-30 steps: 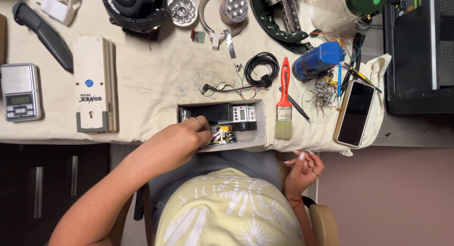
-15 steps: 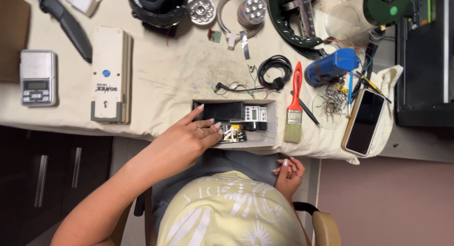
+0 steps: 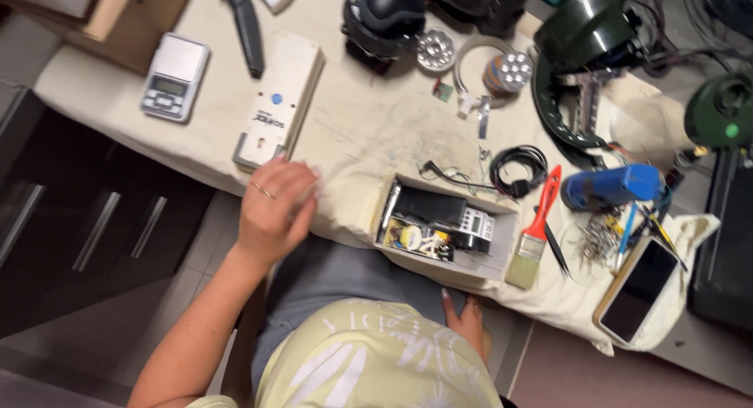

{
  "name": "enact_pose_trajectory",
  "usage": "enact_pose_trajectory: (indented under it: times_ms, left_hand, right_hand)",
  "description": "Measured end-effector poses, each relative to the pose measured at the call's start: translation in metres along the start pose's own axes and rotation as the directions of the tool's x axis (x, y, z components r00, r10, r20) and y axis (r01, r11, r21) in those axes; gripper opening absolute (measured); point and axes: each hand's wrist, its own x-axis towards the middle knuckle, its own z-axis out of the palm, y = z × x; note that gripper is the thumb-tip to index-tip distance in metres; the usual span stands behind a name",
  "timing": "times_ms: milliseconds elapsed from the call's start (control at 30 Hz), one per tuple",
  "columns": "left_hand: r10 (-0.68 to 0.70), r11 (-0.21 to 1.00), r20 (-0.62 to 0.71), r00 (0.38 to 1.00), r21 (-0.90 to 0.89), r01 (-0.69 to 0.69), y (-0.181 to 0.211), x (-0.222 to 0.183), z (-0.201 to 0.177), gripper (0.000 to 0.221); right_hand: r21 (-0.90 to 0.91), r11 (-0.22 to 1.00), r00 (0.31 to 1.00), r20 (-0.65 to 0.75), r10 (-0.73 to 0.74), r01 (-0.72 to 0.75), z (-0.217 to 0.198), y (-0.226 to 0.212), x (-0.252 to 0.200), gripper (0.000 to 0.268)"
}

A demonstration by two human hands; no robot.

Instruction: Packing various electronic components, including circuit boards and batteries, into a small box at a repair bench.

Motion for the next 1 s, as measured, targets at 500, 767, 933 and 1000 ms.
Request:
enact_pose_trajectory:
  times_ms: [500, 767, 933, 1000]
  left_hand:
    - [-0.737, 0.674, -0.055, 0.673, -0.005, 0.738, -0.162, 0.067, -0.003, 0.04]
    - [-0.802, 0.455, -0.115, 0.586, 0.519, 0.724, -0.263, 0.085, 0.049, 0.065]
    - [-0.851, 0.465, -0.087, 0.517, 0.33, 0.821, -0.299, 0.074, 0.063, 0.039]
    - [-0.844, 0.503, -0.046, 0.535, 0.28, 0.818, -0.314, 0.074, 0.056, 0.037]
  right_hand:
    - [0.007, 0.999, 0.989, -0.137, 0.054, -0.054, 0.014, 0.019, 0.028, 0.092]
    - [0.023, 0.999, 0.983, -0.183, -0.035, 0.04, 0.02, 0.029, 0.031, 0.078]
    - [0.023, 0.995, 0.975, -0.204, -0.09, 0.097, 0.013, 0.009, 0.008, 0.077]
    - [-0.027, 0.993, 0.967, -0.227, -0.117, 0.114, 0.007, -0.003, 0.008, 0.077]
